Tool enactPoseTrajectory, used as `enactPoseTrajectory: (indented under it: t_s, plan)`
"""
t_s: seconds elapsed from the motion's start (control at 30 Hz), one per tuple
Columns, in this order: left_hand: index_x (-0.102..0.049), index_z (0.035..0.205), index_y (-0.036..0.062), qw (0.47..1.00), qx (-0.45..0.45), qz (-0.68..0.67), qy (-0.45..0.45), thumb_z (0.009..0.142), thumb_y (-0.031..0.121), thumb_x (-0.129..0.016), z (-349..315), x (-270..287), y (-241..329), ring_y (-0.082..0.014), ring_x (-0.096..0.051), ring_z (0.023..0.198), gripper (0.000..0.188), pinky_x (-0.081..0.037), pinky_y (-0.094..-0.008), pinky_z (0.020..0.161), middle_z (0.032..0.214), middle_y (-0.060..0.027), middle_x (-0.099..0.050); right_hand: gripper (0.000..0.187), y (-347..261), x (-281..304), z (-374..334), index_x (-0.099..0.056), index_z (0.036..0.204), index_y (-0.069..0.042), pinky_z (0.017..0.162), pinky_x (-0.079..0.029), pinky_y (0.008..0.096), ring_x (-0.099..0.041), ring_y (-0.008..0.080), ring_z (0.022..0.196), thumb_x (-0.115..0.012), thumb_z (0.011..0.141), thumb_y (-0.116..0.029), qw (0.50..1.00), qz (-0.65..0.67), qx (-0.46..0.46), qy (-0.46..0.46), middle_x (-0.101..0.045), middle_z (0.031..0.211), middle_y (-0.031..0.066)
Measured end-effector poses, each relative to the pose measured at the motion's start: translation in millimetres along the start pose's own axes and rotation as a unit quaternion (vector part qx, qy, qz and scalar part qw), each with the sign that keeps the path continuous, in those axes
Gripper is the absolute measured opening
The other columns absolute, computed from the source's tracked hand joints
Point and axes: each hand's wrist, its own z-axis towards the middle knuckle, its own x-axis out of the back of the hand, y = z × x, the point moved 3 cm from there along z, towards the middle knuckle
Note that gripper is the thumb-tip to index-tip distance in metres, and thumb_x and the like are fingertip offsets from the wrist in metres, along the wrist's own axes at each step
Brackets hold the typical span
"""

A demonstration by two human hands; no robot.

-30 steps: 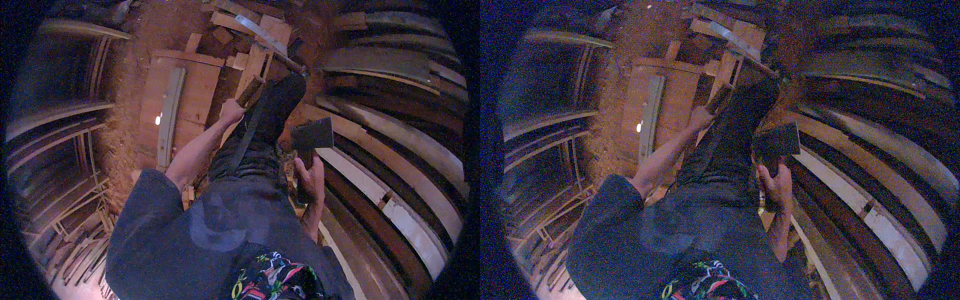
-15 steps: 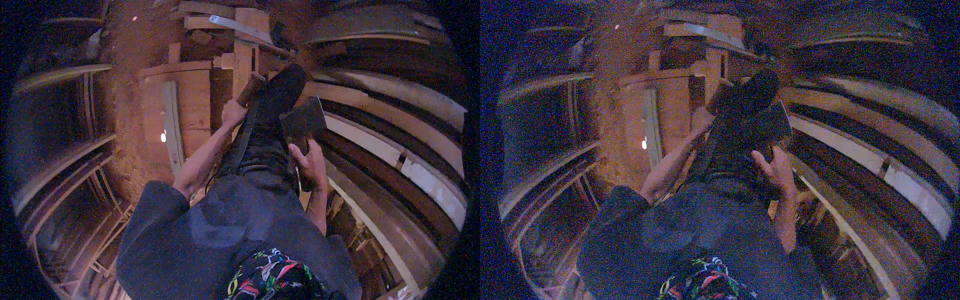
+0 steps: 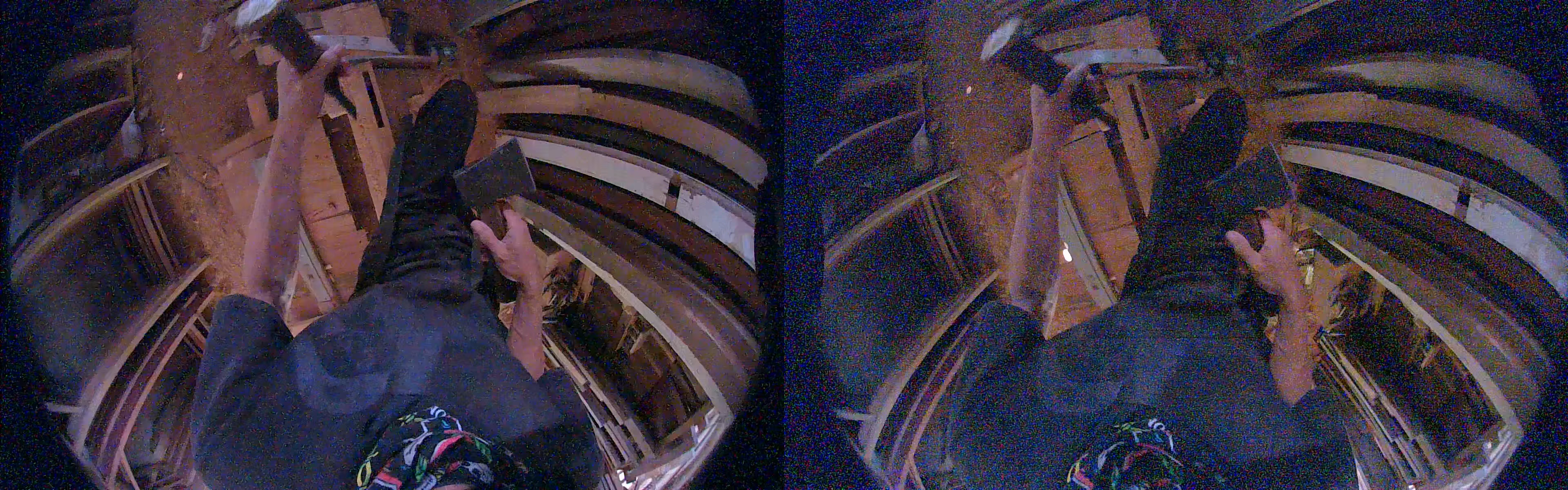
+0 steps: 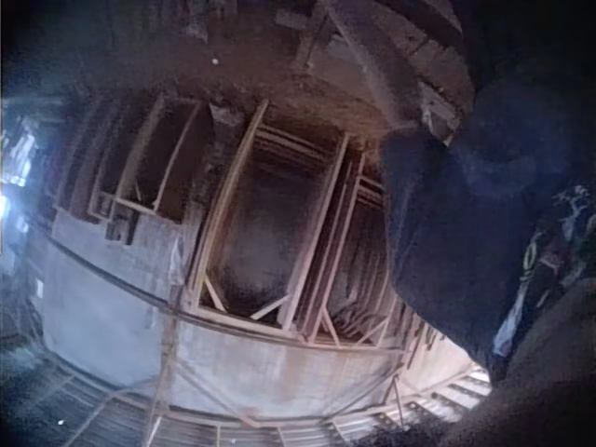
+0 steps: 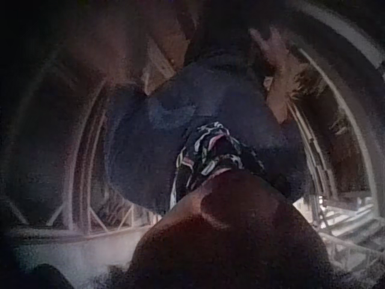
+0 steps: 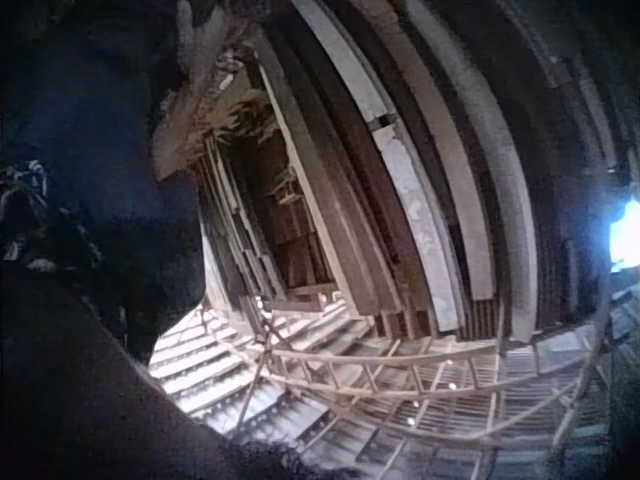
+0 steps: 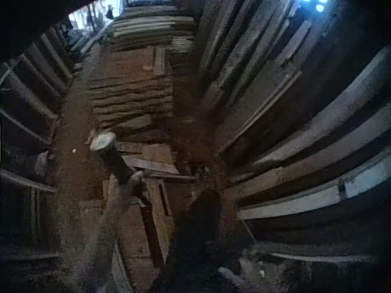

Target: The person uses a chisel and mallet to carve a long wooden plank in a workshop. They repeatedly strike the chisel to remove wood shavings and shape the plank, occasionally repositioning the wood and tools.

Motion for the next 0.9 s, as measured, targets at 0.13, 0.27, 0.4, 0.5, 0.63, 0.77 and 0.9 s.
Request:
enactPoseTrajectory:
  t_s: [0.13,0.27,0.4,0.5,0.63,0.77,0.9]
  plan:
    - [-0.072,0.09,0.005,0.997,-0.051,0.02,-0.053,0.091,0.025,-0.08,29.0,-32.4,-2.4,-0.0105,-0.065,0.077,0.021,-0.053,-0.0284,0.073,0.084,-0.0019,-0.073,0.049,-21.7,2.0,-4.8,-0.061,0.121,0.0,0.081,-0.052,0.0403,-0.066,0.025,0.087,-0.073,0.095,-0.04,0.999,0.0,0.035,0.026,-0.068,0.098,0.014]
    - [-0.073,0.092,0.0058,0.994,0.004,-0.043,-0.102,0.092,0.027,-0.08,38.7,-56.6,-1.3,-0.0107,-0.065,0.079,0.023,-0.053,-0.0299,0.073,0.086,-0.0011,-0.073,0.054,-33.4,12.7,-7.6,-0.063,0.119,0.0,0.09,-0.053,0.0443,-0.068,0.0342,0.098,-0.073,0.094,-0.047,0.997,-0.058,0.008,0.043,-0.071,0.106,0.0188]
    - [-0.072,0.095,0.0065,0.991,-0.004,0.02,-0.132,0.092,0.03,-0.08,41.4,-53.3,-4.8,-0.011,-0.065,0.081,0.025,-0.053,-0.0311,0.073,0.088,-0.0005,-0.072,0.055,-49.0,13.8,-22.3,-0.064,0.116,0.0,0.092,-0.052,0.0455,-0.068,0.0373,0.102,-0.074,0.093,-0.048,0.999,-0.025,-0.025,0.035,-0.072,0.109,0.0201]
    - [-0.072,0.098,0.0071,0.988,-0.014,0.065,-0.139,0.092,0.032,-0.08,49.3,-54.2,-7.0,-0.0112,-0.065,0.082,0.027,-0.053,-0.032,0.074,0.09,-0.0001,-0.072,0.054,-33.8,7.8,-19.7,-0.064,0.116,0.0,0.091,-0.052,0.0444,-0.068,0.0365,0.101,-0.073,0.093,-0.049,0.998,0.052,-0.017,0.014,-0.071,0.109,0.0195]
    - [-0.073,0.1,0.0071,0.986,-0.038,0.056,-0.155,0.093,0.033,-0.08,29.6,-63.2,6.9,-0.0115,-0.066,0.083,0.028,-0.054,-0.0323,0.075,0.091,-0.0002,-0.073,0.056,-37.6,14.0,-25.5,-0.062,0.121,-0.002,0.09,-0.052,0.0433,-0.068,0.0337,0.1,-0.072,0.093,-0.05,0.999,-0.007,-0.031,0.019,-0.071,0.108,0.018]
    - [-0.075,0.111,0.006,0.976,-0.051,0.031,-0.207,0.092,0.03,-0.079,1.0,-70.8,8.0,-0.0118,-0.066,0.086,0.031,-0.054,-0.0319,0.081,0.095,-0.0019,-0.075,0.059,-37.5,9.2,-24.5,-0.06,0.128,-0.005,0.087,-0.052,0.0406,-0.068,0.0283,0.095,-0.072,0.093,-0.05,0.996,-0.078,-0.009,0.046,-0.07,0.105,0.0153]
    - [-0.072,0.126,0.0065,0.971,-0.026,0.022,-0.237,0.093,0.03,-0.079,-23.4,-81.8,13.1,-0.0105,-0.065,0.092,0.041,-0.054,-0.0323,0.085,0.104,-0.0027,-0.075,0.058,-50.4,17.5,-30.9,-0.06,0.124,0.001,0.096,-0.05,0.049,-0.064,0.0438,0.106,-0.069,0.094,-0.048,0.996,-0.034,0.025,0.079,-0.068,0.113,0.0247]
